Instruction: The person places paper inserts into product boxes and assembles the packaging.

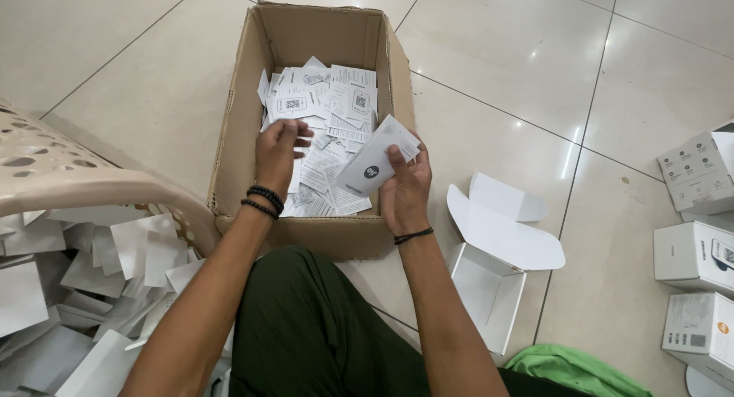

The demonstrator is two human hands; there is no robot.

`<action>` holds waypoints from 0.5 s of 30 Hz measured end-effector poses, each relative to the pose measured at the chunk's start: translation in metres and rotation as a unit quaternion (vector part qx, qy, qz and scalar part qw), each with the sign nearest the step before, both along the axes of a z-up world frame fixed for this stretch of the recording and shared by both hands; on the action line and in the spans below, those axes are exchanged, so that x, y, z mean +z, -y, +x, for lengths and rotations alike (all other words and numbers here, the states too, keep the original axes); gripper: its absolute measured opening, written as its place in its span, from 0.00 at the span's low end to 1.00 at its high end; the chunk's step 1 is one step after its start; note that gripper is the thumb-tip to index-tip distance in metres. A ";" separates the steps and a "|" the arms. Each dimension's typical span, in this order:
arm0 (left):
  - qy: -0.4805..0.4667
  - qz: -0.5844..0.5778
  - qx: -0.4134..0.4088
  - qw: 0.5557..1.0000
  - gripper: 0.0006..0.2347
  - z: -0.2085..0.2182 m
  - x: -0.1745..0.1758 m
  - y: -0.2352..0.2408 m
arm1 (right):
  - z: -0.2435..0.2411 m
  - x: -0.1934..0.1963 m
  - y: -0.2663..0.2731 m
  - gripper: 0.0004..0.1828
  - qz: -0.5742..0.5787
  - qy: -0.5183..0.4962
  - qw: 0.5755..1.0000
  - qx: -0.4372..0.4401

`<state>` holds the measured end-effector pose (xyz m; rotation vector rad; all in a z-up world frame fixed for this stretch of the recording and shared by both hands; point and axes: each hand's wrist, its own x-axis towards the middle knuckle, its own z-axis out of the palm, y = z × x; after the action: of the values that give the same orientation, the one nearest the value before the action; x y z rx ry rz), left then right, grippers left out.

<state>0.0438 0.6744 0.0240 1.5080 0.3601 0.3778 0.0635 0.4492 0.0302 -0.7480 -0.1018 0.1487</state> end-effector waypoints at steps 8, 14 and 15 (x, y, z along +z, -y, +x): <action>-0.156 0.364 -0.007 0.918 0.08 0.063 -0.034 -0.035 | 0.001 -0.004 0.009 0.31 0.087 -0.018 0.996 0.007; -0.224 0.494 -0.123 0.831 0.18 0.108 -0.101 -0.028 | 0.002 -0.008 0.007 0.30 0.077 -0.018 0.997 -0.013; -0.224 0.509 -0.134 0.820 0.24 0.108 -0.105 -0.025 | 0.001 -0.009 0.005 0.30 0.079 -0.014 0.997 -0.010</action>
<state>0.1516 0.6989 -0.0806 2.6905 0.3102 -0.0678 0.0641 0.4437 0.0212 -0.5886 -0.0779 0.1311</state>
